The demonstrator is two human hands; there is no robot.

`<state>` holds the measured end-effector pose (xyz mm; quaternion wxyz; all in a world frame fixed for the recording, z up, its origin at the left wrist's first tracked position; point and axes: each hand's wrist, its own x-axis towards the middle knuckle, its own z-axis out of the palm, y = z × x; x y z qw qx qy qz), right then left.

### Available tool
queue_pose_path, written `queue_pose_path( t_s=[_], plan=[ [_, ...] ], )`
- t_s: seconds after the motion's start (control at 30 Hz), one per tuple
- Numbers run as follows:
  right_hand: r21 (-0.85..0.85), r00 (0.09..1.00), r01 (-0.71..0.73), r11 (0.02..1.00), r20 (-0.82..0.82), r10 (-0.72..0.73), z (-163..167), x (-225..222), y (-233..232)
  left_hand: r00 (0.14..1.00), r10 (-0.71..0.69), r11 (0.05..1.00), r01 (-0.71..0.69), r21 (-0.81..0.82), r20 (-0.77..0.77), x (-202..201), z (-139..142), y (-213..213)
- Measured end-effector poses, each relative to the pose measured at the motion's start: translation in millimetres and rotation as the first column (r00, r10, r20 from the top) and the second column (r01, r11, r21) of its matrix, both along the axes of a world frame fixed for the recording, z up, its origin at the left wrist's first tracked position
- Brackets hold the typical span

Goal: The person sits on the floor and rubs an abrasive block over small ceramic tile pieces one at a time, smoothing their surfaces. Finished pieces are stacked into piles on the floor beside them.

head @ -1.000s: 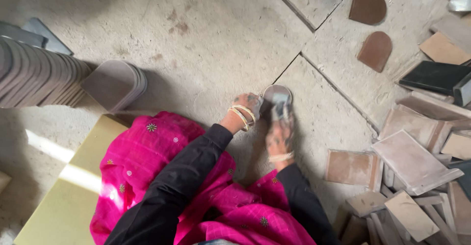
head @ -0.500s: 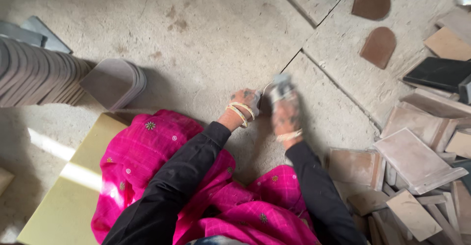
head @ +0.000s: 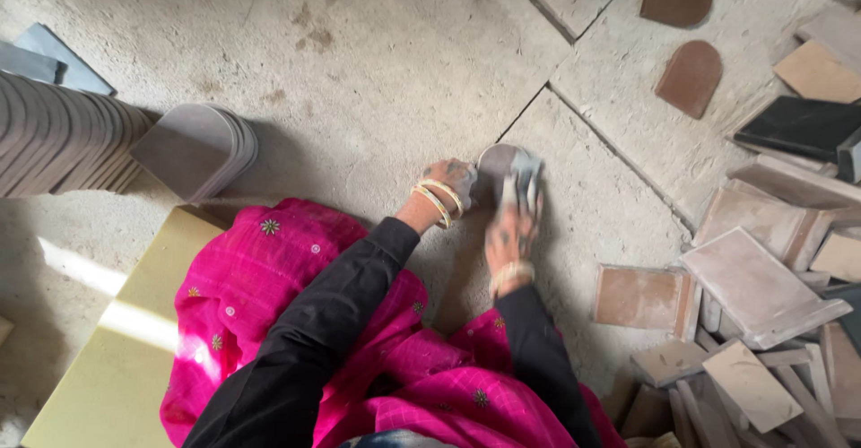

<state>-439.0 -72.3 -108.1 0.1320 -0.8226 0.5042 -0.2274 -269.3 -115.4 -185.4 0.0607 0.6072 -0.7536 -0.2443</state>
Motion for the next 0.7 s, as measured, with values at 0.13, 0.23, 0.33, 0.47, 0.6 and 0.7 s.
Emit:
queue_pose_path(
  t_s=[0.13,0.23,0.33,0.47,0.6,0.7],
  plan=[
    [0.065,0.994,-0.104,0.992,-0.009,0.105,-6.9,6.3,-27.5,1.000,-0.012,0.967,0.010,0.253,0.004,-1.1,12.1,-5.4],
    [0.006,0.963,-0.262,0.965,-0.064,0.262,-1.1,-5.4,-44.2,0.994,-0.085,0.903,0.047,0.427,0.072,-5.1,39.7,-3.8],
    [0.080,0.958,-0.250,0.965,-0.126,0.258,9.0,-14.0,-47.2,1.000,0.007,0.925,-0.014,0.379,0.021,-7.0,68.4,5.4],
    [0.005,0.971,-0.211,0.978,-0.111,0.210,16.3,-14.4,-31.6,0.987,-0.088,0.939,0.036,0.341,0.137,-7.3,84.9,7.7],
    [0.064,0.938,-0.267,0.962,-0.210,0.274,11.8,-20.9,-22.8,0.977,-0.142,0.961,0.098,0.258,0.161,-11.8,72.8,7.1],
    [-0.010,0.958,-0.286,0.958,-0.023,0.286,2.9,-29.4,-26.2,0.995,-0.050,0.986,0.036,0.162,0.085,-12.8,59.7,9.1]
  ],
)
